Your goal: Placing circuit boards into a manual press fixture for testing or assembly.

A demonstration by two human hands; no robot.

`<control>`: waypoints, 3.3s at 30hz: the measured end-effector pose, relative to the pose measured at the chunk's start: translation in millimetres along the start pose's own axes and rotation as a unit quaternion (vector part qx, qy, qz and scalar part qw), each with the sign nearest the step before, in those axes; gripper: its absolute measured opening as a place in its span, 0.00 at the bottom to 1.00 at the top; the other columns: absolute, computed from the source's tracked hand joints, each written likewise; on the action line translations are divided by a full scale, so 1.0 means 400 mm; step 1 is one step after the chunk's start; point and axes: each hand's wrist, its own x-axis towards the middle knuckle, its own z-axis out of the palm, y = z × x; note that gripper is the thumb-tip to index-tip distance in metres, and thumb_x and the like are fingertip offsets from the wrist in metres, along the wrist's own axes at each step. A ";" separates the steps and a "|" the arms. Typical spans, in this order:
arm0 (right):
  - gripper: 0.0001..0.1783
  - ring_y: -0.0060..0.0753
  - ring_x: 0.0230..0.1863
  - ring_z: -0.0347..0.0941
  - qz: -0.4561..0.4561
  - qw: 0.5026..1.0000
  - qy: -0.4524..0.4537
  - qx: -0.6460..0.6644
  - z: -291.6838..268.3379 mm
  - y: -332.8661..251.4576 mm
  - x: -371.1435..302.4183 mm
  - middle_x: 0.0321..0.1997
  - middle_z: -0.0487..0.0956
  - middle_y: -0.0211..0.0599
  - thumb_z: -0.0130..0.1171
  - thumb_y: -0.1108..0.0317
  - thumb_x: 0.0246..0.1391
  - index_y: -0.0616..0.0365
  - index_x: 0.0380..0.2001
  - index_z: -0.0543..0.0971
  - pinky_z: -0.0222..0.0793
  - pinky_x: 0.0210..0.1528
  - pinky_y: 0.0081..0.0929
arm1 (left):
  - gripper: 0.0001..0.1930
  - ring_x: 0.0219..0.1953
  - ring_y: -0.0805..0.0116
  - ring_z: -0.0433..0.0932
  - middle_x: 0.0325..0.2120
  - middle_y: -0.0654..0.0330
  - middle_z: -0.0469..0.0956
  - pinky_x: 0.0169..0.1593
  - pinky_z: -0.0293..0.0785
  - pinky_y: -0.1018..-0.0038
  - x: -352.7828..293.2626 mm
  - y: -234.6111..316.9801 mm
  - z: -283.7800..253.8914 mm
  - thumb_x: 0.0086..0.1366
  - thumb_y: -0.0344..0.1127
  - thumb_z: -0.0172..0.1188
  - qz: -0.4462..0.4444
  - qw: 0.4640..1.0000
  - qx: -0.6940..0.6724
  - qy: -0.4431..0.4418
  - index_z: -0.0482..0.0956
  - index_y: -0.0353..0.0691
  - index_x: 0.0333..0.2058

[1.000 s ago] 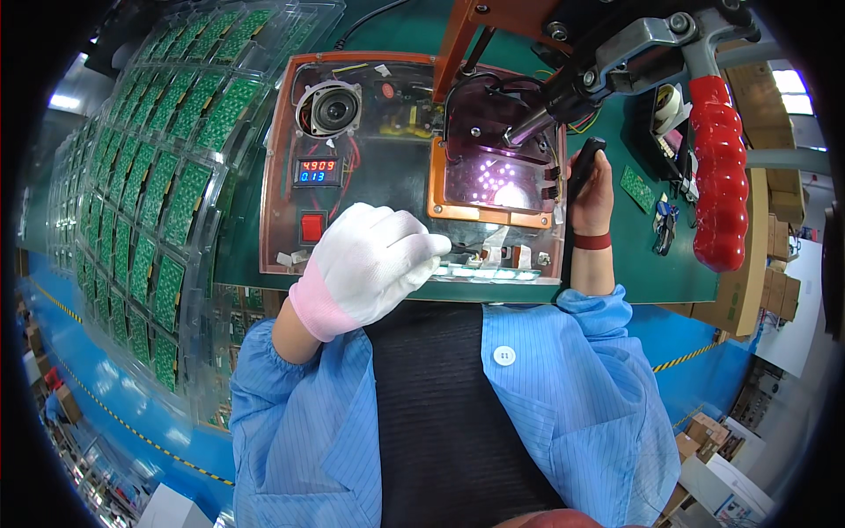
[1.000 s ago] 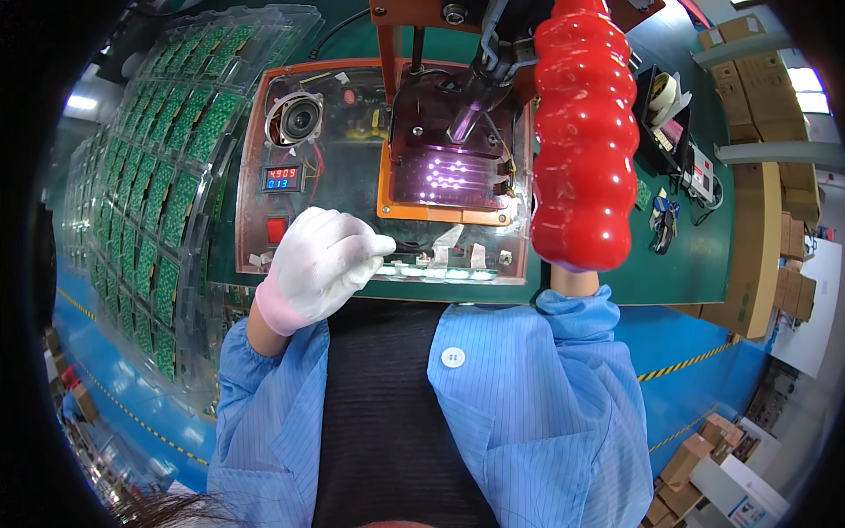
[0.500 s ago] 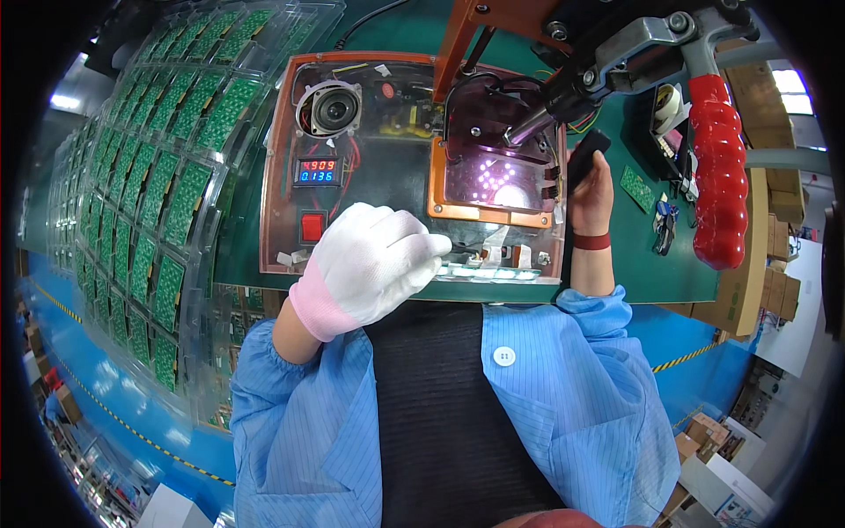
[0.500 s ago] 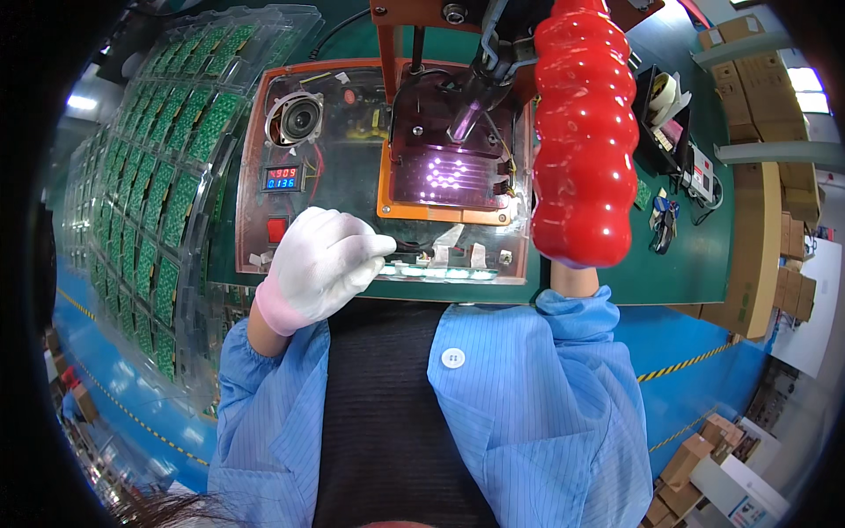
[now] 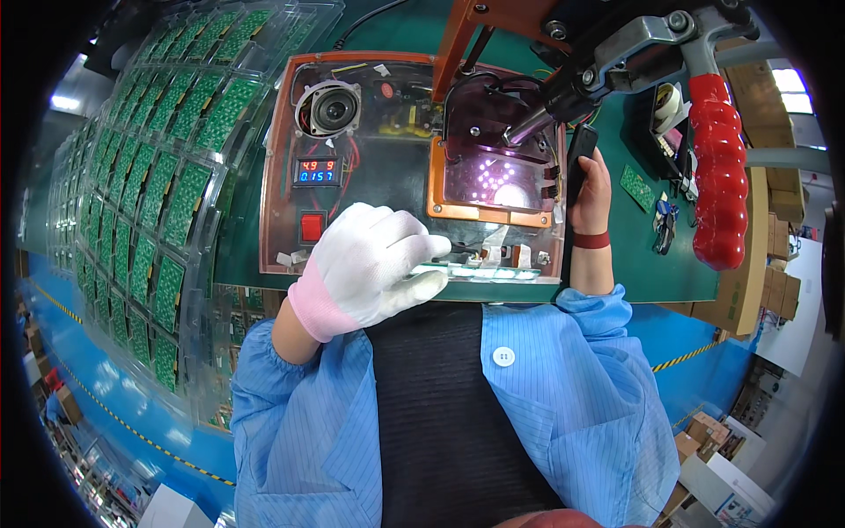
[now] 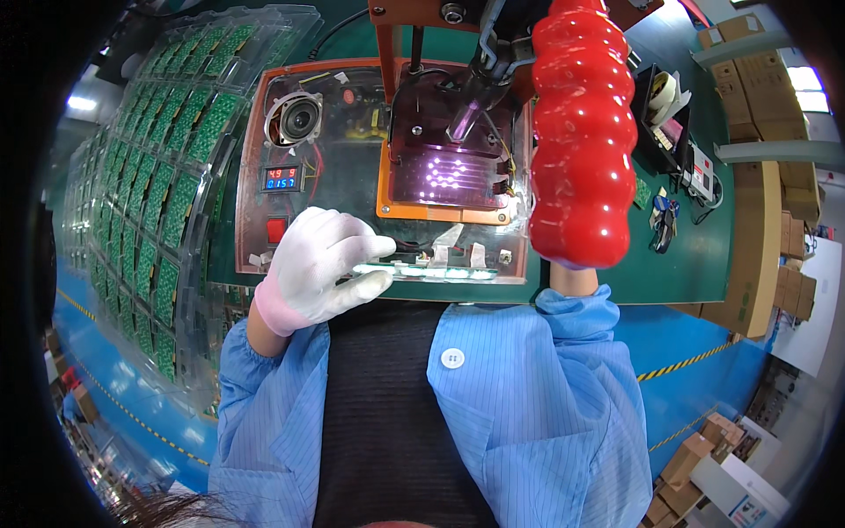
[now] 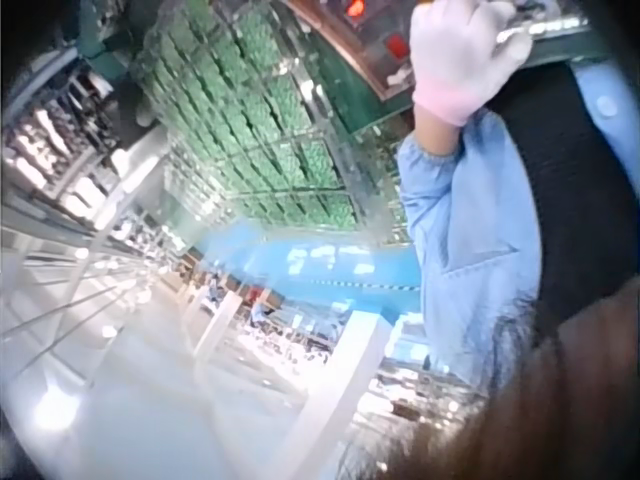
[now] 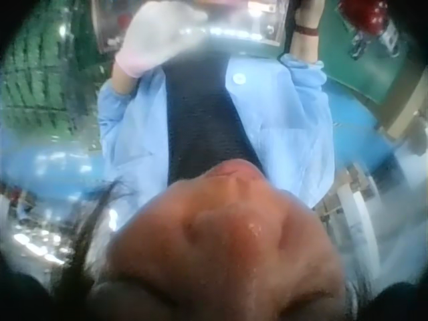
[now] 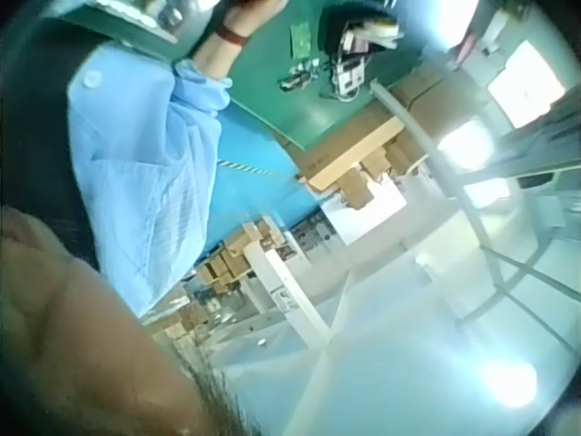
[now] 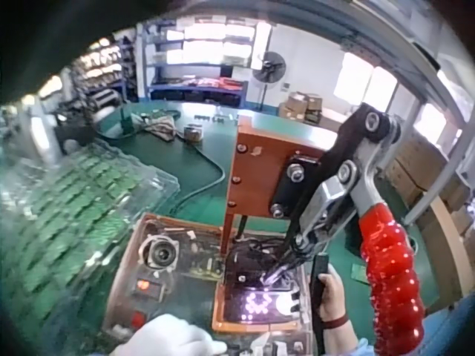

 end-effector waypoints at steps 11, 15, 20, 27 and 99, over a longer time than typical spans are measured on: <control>0.22 0.27 0.41 0.76 -0.072 0.991 -0.043 -0.105 0.079 -0.011 -0.024 0.46 0.80 0.38 0.43 0.71 0.59 0.62 0.56 0.72 0.70 0.45 0.19 | 0.19 0.25 0.63 0.67 0.26 0.62 0.70 0.35 0.65 0.66 0.042 0.065 0.027 0.50 0.50 0.70 -0.091 0.988 0.122 -0.015 0.78 0.42 0.30; 0.23 0.26 0.41 0.76 -0.060 0.991 -0.028 -0.114 0.114 -0.024 -0.042 0.46 0.80 0.38 0.43 0.71 0.59 0.63 0.56 0.72 0.70 0.45 0.19 | 0.19 0.24 0.63 0.67 0.25 0.61 0.69 0.32 0.65 0.65 0.042 0.068 0.037 0.50 0.50 0.70 -0.079 0.989 0.123 0.017 0.77 0.41 0.28; 0.21 0.27 0.40 0.76 -0.085 0.986 -0.027 -0.142 0.108 -0.023 -0.039 0.46 0.80 0.38 0.43 0.71 0.59 0.62 0.55 0.73 0.70 0.45 0.19 | 0.19 0.23 0.62 0.67 0.25 0.61 0.69 0.32 0.65 0.65 0.039 0.056 0.032 0.49 0.49 0.70 -0.055 0.993 0.105 0.019 0.76 0.41 0.27; 0.17 0.27 0.39 0.76 -0.086 0.987 -0.013 -0.134 0.102 -0.023 -0.033 0.43 0.81 0.40 0.44 0.70 0.62 0.62 0.51 0.74 0.71 0.44 0.19 | 0.18 0.23 0.62 0.67 0.25 0.61 0.69 0.33 0.65 0.65 0.037 0.060 0.038 0.50 0.50 0.70 -0.069 0.991 0.109 0.027 0.76 0.41 0.27; 0.28 0.24 0.28 0.70 -0.262 0.867 -0.326 -0.273 0.947 -0.495 -0.237 0.46 0.79 0.50 0.52 0.54 0.68 0.69 0.59 0.69 0.68 0.33 0.17 | 0.19 0.43 0.53 0.81 0.44 0.56 0.82 0.49 0.76 0.62 0.010 -0.314 -0.499 0.66 0.38 0.53 -0.350 0.879 0.183 0.268 0.75 0.45 0.55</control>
